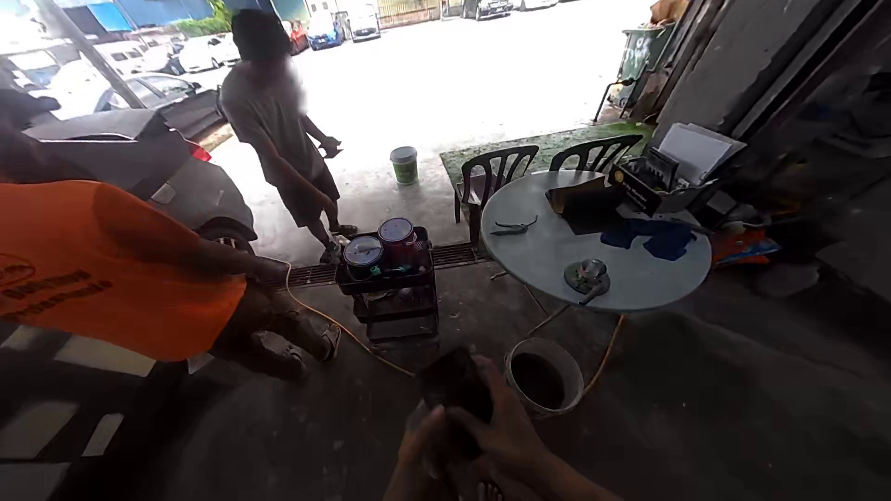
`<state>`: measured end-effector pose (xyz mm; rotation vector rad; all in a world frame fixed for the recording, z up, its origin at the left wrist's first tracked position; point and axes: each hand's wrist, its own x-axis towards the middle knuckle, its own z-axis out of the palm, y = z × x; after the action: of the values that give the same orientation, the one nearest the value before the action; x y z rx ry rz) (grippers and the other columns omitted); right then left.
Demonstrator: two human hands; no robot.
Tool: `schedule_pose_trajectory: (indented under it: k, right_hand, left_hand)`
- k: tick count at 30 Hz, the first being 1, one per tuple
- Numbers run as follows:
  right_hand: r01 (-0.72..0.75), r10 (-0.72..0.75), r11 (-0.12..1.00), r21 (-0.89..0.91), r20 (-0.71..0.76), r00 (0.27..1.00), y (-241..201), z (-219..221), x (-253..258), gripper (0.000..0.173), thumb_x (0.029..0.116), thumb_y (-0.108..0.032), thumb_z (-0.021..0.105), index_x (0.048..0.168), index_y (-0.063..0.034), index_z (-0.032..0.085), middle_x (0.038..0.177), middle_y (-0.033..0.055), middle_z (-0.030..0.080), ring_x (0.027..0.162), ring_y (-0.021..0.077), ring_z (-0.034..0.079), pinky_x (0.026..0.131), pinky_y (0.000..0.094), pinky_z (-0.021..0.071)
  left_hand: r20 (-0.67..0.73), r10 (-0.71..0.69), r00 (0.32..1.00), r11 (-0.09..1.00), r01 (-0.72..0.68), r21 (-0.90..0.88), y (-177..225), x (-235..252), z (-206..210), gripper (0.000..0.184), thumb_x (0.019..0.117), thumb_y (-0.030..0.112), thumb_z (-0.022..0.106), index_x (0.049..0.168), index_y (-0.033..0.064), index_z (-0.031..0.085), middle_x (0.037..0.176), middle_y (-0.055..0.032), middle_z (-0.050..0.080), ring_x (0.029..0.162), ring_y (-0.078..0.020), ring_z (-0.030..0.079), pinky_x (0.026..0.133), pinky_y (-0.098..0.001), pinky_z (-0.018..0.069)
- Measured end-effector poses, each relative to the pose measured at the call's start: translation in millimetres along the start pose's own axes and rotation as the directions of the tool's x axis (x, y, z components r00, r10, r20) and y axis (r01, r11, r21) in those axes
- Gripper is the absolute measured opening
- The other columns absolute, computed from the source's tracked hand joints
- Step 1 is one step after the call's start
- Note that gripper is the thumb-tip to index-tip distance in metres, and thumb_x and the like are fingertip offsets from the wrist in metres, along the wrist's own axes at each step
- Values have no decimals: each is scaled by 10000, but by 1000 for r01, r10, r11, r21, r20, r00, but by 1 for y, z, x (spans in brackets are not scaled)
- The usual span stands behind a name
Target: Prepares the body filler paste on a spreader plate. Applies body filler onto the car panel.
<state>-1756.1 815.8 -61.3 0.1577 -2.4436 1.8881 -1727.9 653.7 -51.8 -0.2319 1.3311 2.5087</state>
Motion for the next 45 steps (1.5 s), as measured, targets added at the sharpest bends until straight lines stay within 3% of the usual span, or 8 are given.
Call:
schedule_pose_trajectory:
  k: [5, 11, 25, 29, 32, 35, 41, 45]
  right_hand:
    - [-216, 225, 974, 75, -157, 962, 17, -35, 92, 726, 824, -318, 846, 1426, -168, 467, 1078, 25, 727, 947, 156, 733, 831, 390, 646]
    - [-197, 213, 959, -205, 62, 975, -12, 36, 156, 796, 881, -439, 763, 1492, -72, 408, 1157, 110, 696, 1071, 206, 688, 953, 456, 571]
    - [-335, 317, 929, -156, -131, 939, 5, 91, 299, 744, 876, -419, 785, 1468, -154, 420, 1096, 55, 700, 999, 157, 701, 897, 430, 598]
    - [-205, 210, 968, -144, 17, 978, -2, 86, 327, 646, 915, -385, 761, 1440, -163, 457, 1098, 18, 703, 1009, 113, 691, 916, 385, 593]
    - [-133, 122, 990, -53, -163, 979, 19, 58, 369, 519, 977, -240, 693, 1427, -139, 454, 1110, 32, 708, 974, 147, 717, 846, 407, 635]
    - [8, -22, 999, -42, -338, 941, 40, 19, 414, 385, 1046, -158, 558, 1397, -88, 416, 1118, 74, 686, 976, 184, 717, 807, 393, 640]
    - [-98, 23, 936, 339, 219, 975, 78, -41, 478, 414, 1021, -53, 576, 1405, -110, 431, 1125, 126, 699, 997, 249, 720, 882, 419, 619]
    - [70, 36, 979, -191, 501, 865, 94, -112, 532, 255, 1003, -179, 613, 1258, -181, 626, 951, -5, 726, 826, 106, 708, 758, 346, 614]
  left_hand:
    - [163, 65, 985, 923, 3, -385, 25, 89, -38, 905, 830, 698, 665, 1393, -1, 550, 1377, -299, 574, 1315, -439, 544, 1111, -594, 438]
    - [38, 125, 991, 982, -118, -149, 73, 179, -34, 652, 888, 707, 574, 1186, 134, 668, 1045, -54, 750, 989, -150, 722, 887, -378, 607]
    - [10, -22, 1000, 994, 23, -105, 139, 313, -66, 801, 776, 813, 602, 1203, 136, 618, 1010, -28, 731, 959, -122, 710, 858, -353, 607]
    - [52, -87, 995, 994, 91, -67, 146, 334, -80, 589, 866, 541, 707, 1205, 66, 628, 1000, -77, 741, 932, -150, 726, 853, -359, 612]
    - [-28, -217, 976, 975, 218, 47, 150, 355, -101, 406, 899, 115, 580, 1262, -48, 500, 1063, -194, 677, 944, -271, 706, 858, -460, 614]
    - [-29, -97, 995, 975, 100, 200, 159, 379, -115, 242, 962, 95, 632, 1140, -68, 618, 1001, -221, 702, 874, -292, 719, 794, -447, 628]
    - [-138, 138, 981, 911, -71, 407, 162, 442, -54, 235, 1008, 161, 625, 1133, -38, 611, 895, -170, 737, 768, -281, 746, 701, -412, 655]
    - [-255, 269, 929, 862, -114, 494, 159, 497, -26, 253, 1031, 168, 578, 1192, -28, 584, 947, -141, 728, 836, -226, 743, 758, -373, 648]
